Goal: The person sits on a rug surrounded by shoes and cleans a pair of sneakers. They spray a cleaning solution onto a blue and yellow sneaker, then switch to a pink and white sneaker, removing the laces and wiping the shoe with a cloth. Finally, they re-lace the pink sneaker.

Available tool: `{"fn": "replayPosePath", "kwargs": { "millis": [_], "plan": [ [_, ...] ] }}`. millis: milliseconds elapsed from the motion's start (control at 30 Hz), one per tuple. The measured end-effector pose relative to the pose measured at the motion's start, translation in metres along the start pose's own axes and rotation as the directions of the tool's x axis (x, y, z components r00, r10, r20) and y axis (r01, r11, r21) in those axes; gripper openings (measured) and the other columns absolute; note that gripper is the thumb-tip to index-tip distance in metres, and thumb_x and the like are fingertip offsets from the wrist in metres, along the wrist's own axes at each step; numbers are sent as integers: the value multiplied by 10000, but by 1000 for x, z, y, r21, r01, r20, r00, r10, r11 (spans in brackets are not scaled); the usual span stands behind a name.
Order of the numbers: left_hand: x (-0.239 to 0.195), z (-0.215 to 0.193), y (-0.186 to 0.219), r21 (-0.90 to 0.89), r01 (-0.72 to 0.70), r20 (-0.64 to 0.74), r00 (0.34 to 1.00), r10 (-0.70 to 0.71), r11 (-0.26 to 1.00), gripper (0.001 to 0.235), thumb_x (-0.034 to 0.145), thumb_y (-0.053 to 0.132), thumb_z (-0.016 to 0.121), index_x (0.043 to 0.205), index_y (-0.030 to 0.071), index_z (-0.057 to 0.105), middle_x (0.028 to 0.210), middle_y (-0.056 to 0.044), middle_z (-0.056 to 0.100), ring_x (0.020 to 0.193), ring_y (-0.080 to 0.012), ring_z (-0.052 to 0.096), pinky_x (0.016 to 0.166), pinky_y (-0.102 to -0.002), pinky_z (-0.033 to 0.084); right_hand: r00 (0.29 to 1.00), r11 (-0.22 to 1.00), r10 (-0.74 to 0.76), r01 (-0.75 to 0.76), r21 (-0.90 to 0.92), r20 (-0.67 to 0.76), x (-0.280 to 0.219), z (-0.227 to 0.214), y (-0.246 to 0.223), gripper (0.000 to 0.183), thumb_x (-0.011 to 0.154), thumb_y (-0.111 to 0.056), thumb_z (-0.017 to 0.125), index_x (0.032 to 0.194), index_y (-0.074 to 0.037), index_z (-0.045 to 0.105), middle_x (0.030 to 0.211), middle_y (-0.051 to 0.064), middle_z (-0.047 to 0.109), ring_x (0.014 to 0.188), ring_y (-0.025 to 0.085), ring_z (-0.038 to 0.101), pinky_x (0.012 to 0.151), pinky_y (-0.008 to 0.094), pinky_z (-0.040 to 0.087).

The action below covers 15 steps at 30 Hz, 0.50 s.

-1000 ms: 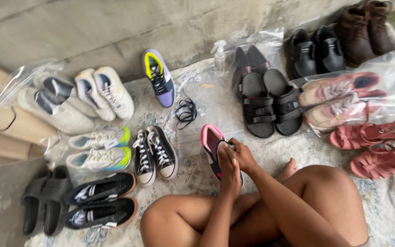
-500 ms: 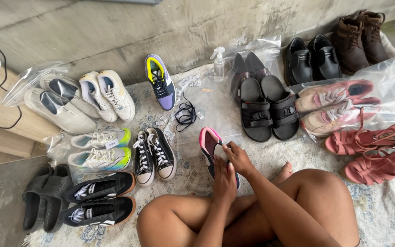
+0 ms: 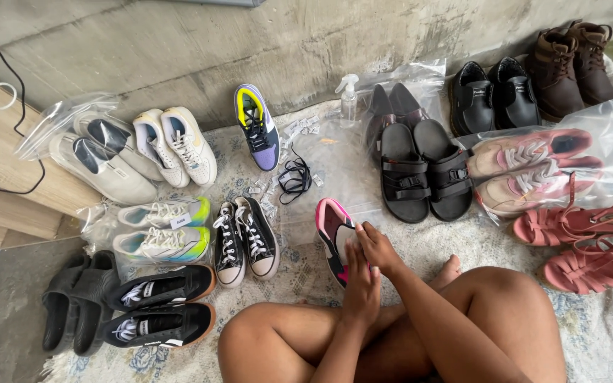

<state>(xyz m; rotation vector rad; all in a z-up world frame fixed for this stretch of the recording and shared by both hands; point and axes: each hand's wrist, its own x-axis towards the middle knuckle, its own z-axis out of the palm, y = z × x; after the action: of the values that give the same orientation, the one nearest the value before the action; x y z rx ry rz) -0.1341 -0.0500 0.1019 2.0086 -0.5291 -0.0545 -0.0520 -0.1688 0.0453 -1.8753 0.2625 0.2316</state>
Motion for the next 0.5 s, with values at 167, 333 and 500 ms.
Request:
{"fn": "replayPosePath", "kwargs": {
  "millis": [167, 333, 500],
  "plan": [
    [46, 3, -39, 281, -114, -28, 991, 127, 953, 582, 1120, 198, 247, 1523, -213, 159, 1573, -479, 92, 1488, -596, 78, 1208, -595, 146, 1000, 991, 7, -6, 133, -9, -28, -6, -44, 510, 1067, -536, 378, 1056, -91, 628, 1055, 315, 708, 1112, 492, 629, 970, 572, 456],
    [19, 9, -45, 224, 60, -102, 994, -38, 973, 643, 1122, 283, 293, 1519, -213, 188, 1577, -473, 107, 1495, -574, 128, 1225, -573, 118, 999, 995, 43, -40, 95, -26, -28, -8, -49, 538, 1083, -551, 367, 1086, -87, 641, 1069, 289, 703, 1114, 460, 634, 992, 565, 470],
    [13, 5, -5, 53, 312, -20, 950, -312, 948, 817, 1037, 518, 149, 1581, -83, 47, 1686, -264, -19, 1584, -345, -54, 1256, -481, -81, 997, 976, 66, -55, 212, -47, -32, -8, -54, 472, 1052, -491, 382, 1024, -107, 655, 965, 79, 686, 890, 186, 604, 818, 339, 461]
  ]
}}
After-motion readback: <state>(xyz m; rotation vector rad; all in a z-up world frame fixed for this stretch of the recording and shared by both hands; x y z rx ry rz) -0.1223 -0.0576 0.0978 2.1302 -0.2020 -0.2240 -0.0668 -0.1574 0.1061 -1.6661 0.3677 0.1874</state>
